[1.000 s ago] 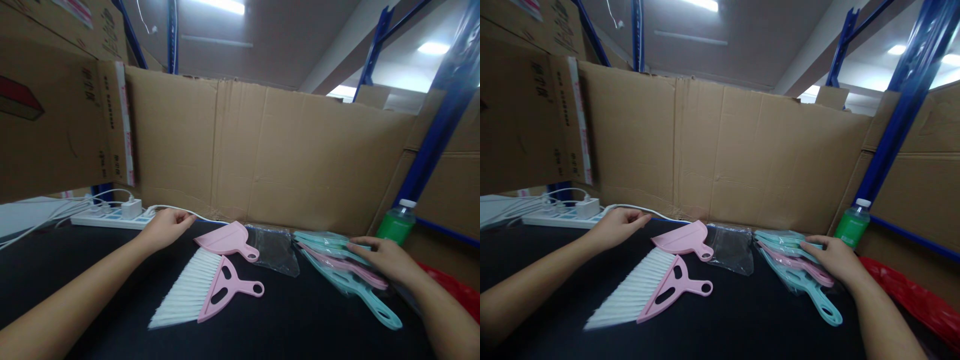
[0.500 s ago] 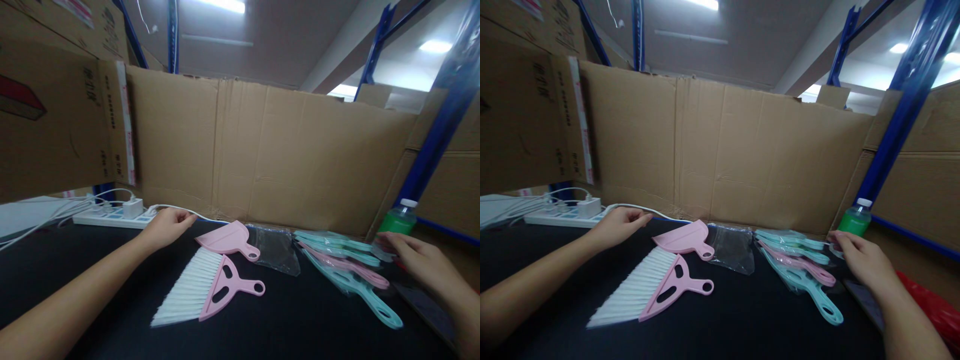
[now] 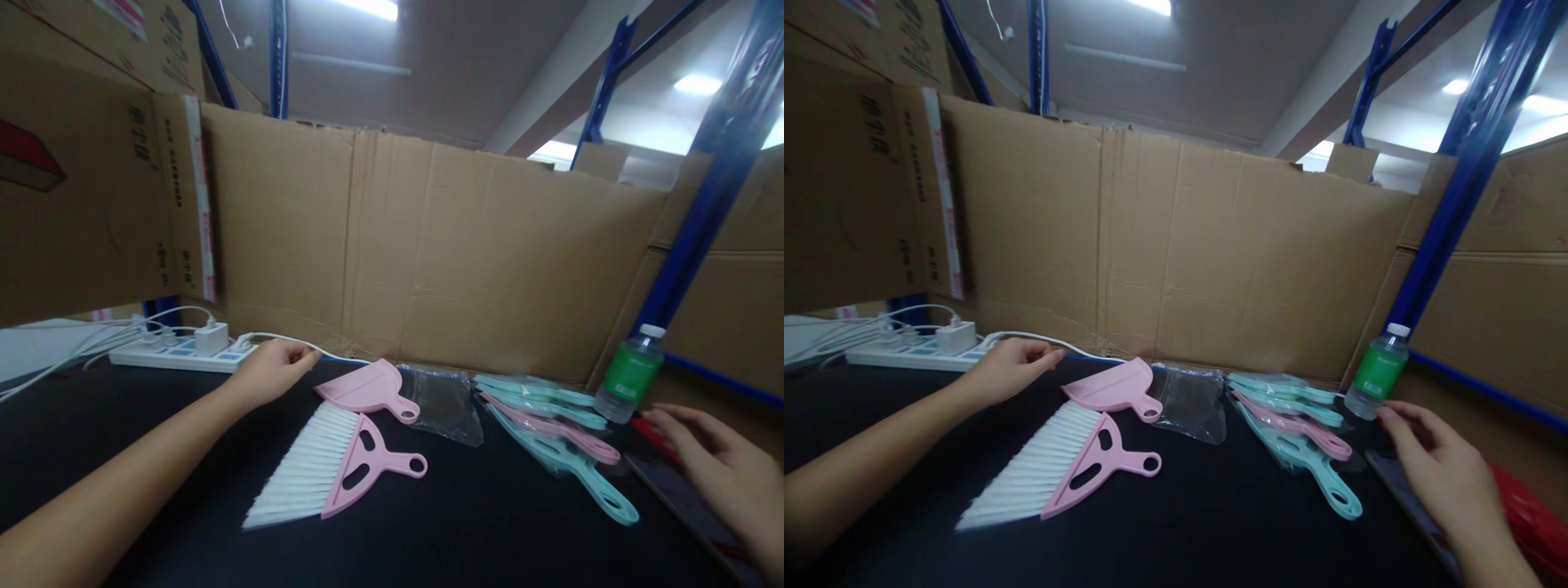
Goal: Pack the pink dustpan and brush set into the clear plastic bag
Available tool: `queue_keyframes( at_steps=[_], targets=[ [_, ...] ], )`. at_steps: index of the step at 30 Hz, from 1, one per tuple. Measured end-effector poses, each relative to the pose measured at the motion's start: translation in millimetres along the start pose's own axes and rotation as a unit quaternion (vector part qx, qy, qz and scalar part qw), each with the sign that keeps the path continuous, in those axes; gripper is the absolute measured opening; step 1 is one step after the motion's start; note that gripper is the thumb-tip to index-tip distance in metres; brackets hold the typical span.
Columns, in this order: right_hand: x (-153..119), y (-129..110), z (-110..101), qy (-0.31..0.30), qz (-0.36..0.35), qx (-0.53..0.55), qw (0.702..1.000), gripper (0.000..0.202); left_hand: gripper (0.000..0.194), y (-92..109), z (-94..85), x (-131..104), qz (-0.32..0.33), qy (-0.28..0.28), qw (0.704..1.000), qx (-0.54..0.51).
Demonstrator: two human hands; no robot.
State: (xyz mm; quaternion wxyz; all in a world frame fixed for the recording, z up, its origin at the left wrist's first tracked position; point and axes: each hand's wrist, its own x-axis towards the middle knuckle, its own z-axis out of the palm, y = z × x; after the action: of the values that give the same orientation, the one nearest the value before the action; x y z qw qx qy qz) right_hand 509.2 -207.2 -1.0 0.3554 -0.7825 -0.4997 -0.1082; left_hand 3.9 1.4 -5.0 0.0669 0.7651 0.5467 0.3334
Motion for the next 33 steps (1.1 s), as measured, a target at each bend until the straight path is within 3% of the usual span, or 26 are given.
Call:
queue_keyframes(
  at_steps=[2,4,6,8,13,18,23,33],
  targets=[
    [3.4,-25.7,6.9,-0.03,0.046,0.008,0.998,0.067,0.045,-1.1,0.7,0.2,-0.001,-0.003,1.0,0.004],
    [8.9,-49.2,19.0,-0.086,0.013,-0.01,0.996,0.083,0.045,-2.2,1.3,0.3,-0.001,-0.007,1.0,0.004],
    [16.5,-64.8,32.6,-0.097,-0.041,-0.065,0.992,0.082,0.044,-3.0,1.3,0.0,0.002,-0.009,1.0,0.004],
    [25.6,-71.4,43.3,-0.101,-0.073,-0.114,0.986,0.065,0.044,-3.0,0.9,-0.4,0.003,-0.009,1.0,0.005],
    [42.0,-68.8,51.7,-0.127,-0.103,-0.111,0.98,0.039,0.043,-2.3,0.4,-0.5,0.005,-0.012,1.0,-0.005],
    [39.5,-64.5,54.5,-0.071,-0.136,-0.062,0.986,0.042,0.043,-7.9,3.8,1.7,0.011,-0.016,1.0,-0.01],
    [34.1,-61.1,54.7,-0.067,-0.14,-0.042,0.987,0.04,0.043,-11.2,5.7,3.0,0.01,-0.022,1.0,-0.008],
    [33.4,-58.2,34.4,-0.04,-0.117,0.006,0.992,0.041,0.042,-10.8,5.6,2.9,0.007,-0.034,0.999,0.001]
  ],
)
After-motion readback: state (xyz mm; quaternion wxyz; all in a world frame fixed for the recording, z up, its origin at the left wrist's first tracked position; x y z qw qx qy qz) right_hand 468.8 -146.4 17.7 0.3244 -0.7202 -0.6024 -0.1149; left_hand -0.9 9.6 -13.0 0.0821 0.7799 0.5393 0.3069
